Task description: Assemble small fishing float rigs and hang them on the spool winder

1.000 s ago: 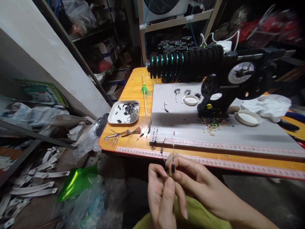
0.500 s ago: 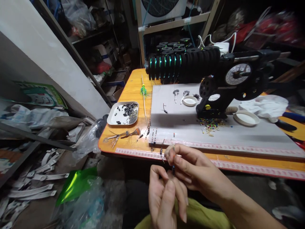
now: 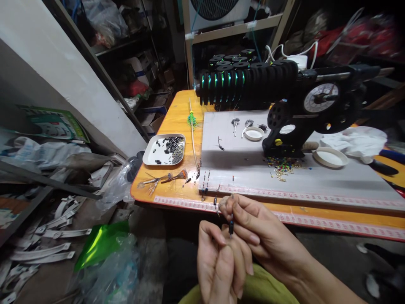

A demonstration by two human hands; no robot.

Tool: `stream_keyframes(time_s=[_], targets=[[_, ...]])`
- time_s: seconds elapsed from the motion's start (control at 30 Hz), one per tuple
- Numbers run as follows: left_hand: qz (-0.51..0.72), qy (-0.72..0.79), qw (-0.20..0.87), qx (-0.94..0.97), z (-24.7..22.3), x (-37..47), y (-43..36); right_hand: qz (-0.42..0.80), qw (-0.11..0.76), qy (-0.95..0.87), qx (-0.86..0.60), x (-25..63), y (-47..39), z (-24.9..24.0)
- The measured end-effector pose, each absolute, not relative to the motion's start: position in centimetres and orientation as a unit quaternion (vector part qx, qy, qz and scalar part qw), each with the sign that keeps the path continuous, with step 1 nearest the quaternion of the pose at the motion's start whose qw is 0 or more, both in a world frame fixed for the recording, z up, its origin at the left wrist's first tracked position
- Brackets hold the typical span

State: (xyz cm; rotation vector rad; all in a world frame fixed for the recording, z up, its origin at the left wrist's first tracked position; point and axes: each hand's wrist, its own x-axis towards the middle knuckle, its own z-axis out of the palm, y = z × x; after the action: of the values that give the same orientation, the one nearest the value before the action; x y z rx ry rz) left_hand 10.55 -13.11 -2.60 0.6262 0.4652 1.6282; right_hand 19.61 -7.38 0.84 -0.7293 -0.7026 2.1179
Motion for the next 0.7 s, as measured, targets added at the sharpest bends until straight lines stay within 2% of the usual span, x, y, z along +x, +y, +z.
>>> stream_keyframes(time_s=[0.3, 0.47, 0.6, 0.7], targets=[[0.706, 0.192, 0.625, 0.272, -2.5, 10.4, -13.1, 0.862, 0.38, -0.232, -0.242, 19.7, -6.9, 1.5], [0.701, 0.197, 0.627, 0.276, -2.9, 10.7, -13.2, 0.849, 0.377, -0.258, -0.265, 19.8, -7.0, 1.3], [0.683, 0.271, 0.605, 0.305, -3.0, 10.1, -12.9, 0.798, 0.383, -0.337, -0.322, 20.6, -6.8, 1.2], [0.66, 0.391, 0.518, 0.379, -2.0, 8.8, -11.6, 0.755, 0.384, -0.385, -0.368, 21.6, -6.5, 1.5]])
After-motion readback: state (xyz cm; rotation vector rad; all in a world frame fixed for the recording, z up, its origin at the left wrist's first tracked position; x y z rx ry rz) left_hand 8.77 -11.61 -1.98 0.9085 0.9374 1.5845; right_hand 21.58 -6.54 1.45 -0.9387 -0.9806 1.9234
